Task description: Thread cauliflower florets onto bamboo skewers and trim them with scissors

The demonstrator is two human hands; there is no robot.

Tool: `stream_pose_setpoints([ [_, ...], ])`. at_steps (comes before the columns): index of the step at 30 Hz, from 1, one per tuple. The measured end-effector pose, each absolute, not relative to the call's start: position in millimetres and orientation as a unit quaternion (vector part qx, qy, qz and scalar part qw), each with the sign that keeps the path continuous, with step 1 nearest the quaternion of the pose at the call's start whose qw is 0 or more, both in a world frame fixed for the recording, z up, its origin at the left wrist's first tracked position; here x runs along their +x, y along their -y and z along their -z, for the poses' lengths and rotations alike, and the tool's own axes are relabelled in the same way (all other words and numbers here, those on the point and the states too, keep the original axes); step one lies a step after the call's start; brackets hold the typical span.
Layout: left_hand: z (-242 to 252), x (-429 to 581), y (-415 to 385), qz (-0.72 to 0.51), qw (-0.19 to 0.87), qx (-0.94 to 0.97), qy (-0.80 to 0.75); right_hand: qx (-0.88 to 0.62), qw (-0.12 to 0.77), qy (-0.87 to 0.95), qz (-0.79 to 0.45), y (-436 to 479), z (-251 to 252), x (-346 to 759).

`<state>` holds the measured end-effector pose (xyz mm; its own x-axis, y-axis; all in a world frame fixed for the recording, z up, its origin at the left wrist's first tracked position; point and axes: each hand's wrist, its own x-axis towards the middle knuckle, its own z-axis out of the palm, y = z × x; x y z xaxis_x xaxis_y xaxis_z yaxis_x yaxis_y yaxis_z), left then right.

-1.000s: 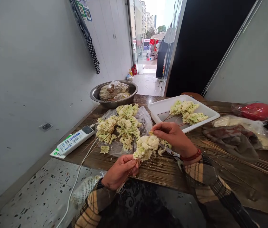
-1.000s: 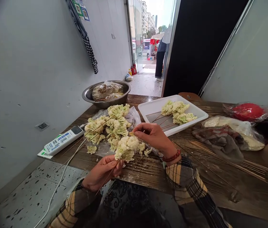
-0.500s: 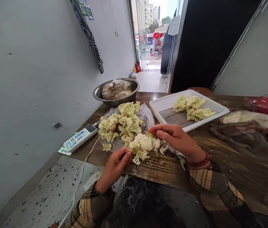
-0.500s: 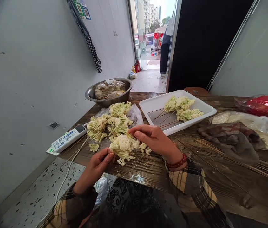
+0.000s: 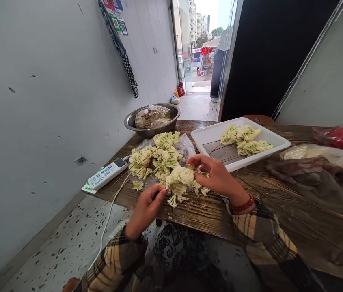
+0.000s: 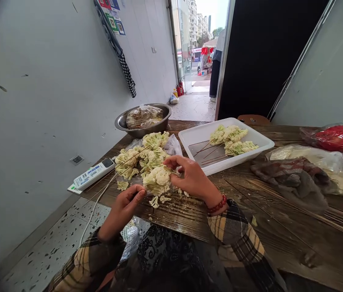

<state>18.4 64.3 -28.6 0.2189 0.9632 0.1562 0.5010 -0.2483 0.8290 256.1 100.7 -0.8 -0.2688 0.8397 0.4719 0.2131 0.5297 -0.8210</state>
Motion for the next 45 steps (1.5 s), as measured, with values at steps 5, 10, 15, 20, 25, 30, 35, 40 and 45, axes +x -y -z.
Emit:
stream_pose_setpoints([
  [5, 29.5, 20.1, -62.7, -0.356, 0.325, 0.707, -0.517, -0.395, 0.495, 0.716, -0.294, -103.6, 3.0, 257.7],
  [10, 29.7, 10.9, -64.1, -0.367, 0.282, 0.686, -0.561, -0.467, 0.563, 0.625, -0.275, -110.1, 0.6, 272.1],
  [15, 36.1, 4.8, -84.9, -0.385, 0.128, 0.695, -0.593, -0.407, 0.587, 0.578, -0.395, -116.0, 6.6, 272.5],
  [20, 55.6, 6.0, -107.4, -0.349, 0.037, 0.732, -0.584, -0.375, 0.574, 0.585, -0.433, -113.8, 9.1, 269.8],
  [25, 66.2, 7.7, -108.0, -0.348, 0.044, 0.76, -0.548, -0.398, 0.538, 0.615, -0.418, -110.0, 7.4, 268.0],
  [30, 43.2, 23.1, -92.3, -0.458, 0.064, 0.716, -0.522, -0.404, 0.514, 0.666, -0.36, -105.0, 4.5, 258.7],
  [35, 12.5, 61.1, -74.7, -0.495, 0.307, 0.686, -0.436, -0.417, 0.505, 0.677, -0.336, -93.2, 5.1, 250.1],
  [40, 11.1, 87.7, -62.4, -0.457, 0.537, 0.595, -0.384, -0.474, 0.512, 0.602, -0.388, -72.1, 9.1, 246.6],
  [45, 25.2, 88.9, -60.3, -0.453, 0.693, 0.447, -0.339, -0.498, 0.512, 0.572, -0.404, -50.1, 14.5, 269.7],
])
